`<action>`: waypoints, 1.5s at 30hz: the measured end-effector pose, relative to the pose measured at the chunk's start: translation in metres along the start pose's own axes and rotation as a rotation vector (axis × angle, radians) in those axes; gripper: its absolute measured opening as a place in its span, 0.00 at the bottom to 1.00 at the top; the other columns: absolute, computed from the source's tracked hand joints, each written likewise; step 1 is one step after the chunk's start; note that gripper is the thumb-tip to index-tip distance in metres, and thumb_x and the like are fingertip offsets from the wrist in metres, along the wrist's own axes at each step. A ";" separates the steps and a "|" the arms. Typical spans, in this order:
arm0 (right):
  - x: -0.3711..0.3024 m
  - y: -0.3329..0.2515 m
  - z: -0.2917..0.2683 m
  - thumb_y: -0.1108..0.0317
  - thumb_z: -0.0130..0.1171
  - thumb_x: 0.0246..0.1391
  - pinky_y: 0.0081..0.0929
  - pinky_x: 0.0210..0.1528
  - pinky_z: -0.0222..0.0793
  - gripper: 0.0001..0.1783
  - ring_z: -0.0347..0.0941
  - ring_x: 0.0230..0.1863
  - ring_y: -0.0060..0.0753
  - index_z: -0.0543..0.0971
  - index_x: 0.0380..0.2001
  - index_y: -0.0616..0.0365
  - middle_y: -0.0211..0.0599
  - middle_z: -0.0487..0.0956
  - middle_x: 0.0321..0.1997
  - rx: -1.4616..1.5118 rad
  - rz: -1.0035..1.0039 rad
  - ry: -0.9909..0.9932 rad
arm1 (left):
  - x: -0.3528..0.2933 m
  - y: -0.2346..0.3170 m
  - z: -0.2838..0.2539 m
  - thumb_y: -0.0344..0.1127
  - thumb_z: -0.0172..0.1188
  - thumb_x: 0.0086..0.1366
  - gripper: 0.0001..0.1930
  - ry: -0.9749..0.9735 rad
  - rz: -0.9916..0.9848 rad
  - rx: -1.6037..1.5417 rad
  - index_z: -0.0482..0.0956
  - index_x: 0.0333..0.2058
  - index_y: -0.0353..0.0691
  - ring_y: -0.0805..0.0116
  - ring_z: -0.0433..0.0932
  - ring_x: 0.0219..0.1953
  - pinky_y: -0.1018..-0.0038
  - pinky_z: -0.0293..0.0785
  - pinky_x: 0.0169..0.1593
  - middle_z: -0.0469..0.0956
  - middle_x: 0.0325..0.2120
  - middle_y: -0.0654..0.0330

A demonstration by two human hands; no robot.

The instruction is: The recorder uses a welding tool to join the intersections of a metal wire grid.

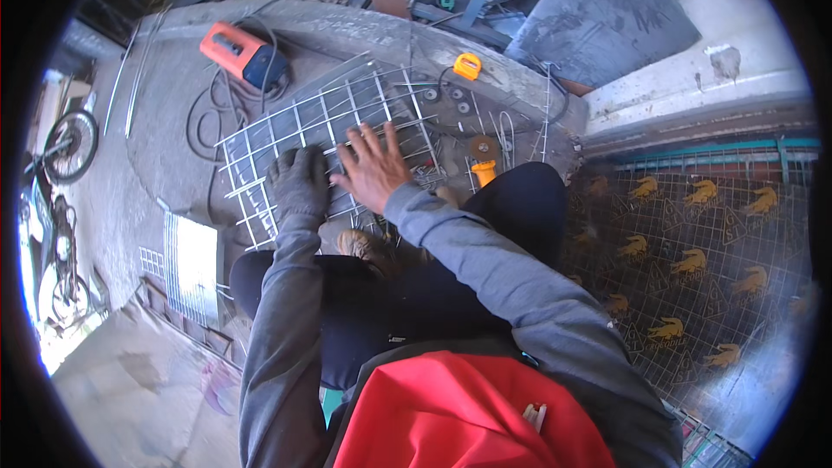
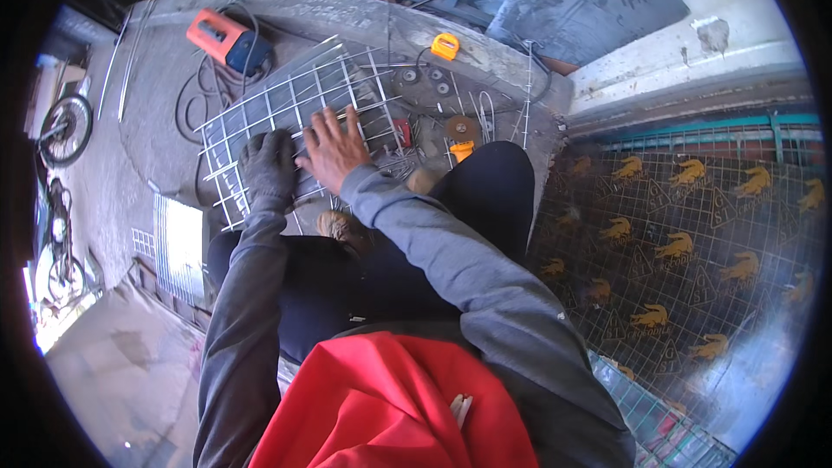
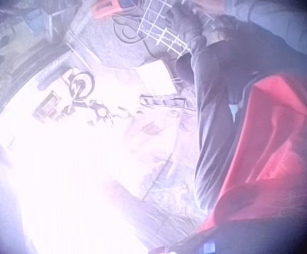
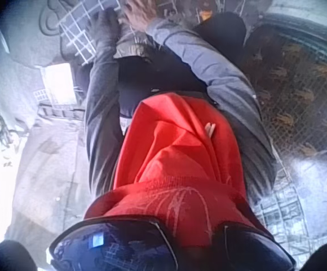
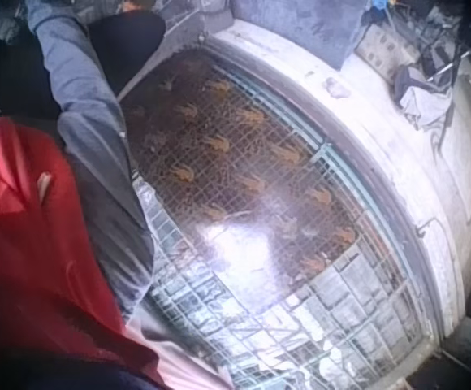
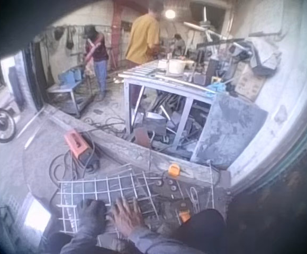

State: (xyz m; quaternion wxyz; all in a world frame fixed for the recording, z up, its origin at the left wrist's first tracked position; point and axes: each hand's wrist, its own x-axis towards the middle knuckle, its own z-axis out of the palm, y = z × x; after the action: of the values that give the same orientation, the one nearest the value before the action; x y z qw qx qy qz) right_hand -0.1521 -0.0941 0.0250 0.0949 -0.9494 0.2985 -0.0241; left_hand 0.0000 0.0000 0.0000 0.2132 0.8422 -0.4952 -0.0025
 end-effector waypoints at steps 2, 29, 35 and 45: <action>0.002 -0.002 0.002 0.36 0.46 0.69 0.68 0.79 0.34 0.38 0.52 0.79 0.53 0.72 0.68 0.53 0.47 0.65 0.75 0.021 -0.007 -0.006 | 0.002 -0.004 0.005 0.45 0.62 0.68 0.12 0.031 0.047 0.022 0.84 0.47 0.51 0.45 0.75 0.53 0.50 0.68 0.59 0.80 0.47 0.54; -0.088 0.824 0.155 0.47 0.53 0.68 0.49 0.77 0.51 0.35 0.61 0.75 0.57 0.66 0.72 0.53 0.55 0.68 0.73 -0.181 0.814 -0.384 | -0.009 0.002 0.000 0.27 0.59 0.68 0.10 -0.030 0.027 0.169 0.80 0.47 0.35 0.53 0.74 0.53 0.56 0.70 0.58 0.74 0.48 0.50; -0.049 0.780 0.151 0.48 0.60 0.61 0.46 0.74 0.56 0.37 0.70 0.68 0.58 0.68 0.73 0.36 0.54 0.76 0.66 -0.218 0.739 -0.336 | -0.010 0.003 -0.001 0.25 0.55 0.68 0.13 -0.096 0.026 0.154 0.78 0.50 0.32 0.50 0.74 0.54 0.55 0.69 0.60 0.73 0.49 0.48; -0.087 0.618 -0.001 0.61 0.68 0.58 0.19 0.27 0.68 0.16 0.73 0.21 0.22 0.80 0.44 0.58 0.28 0.78 0.26 0.672 1.070 0.221 | 0.001 0.018 -0.001 0.27 0.61 0.66 0.10 -0.014 -0.011 0.053 0.83 0.46 0.38 0.54 0.75 0.51 0.58 0.70 0.57 0.78 0.44 0.52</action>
State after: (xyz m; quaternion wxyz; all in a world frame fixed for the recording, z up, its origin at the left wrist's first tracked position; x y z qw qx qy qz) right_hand -0.5709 -0.5409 -0.0934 0.3549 -0.5794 0.7153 -0.1634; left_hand -0.0141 -0.0082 0.0076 0.1872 0.8501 -0.4922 0.0035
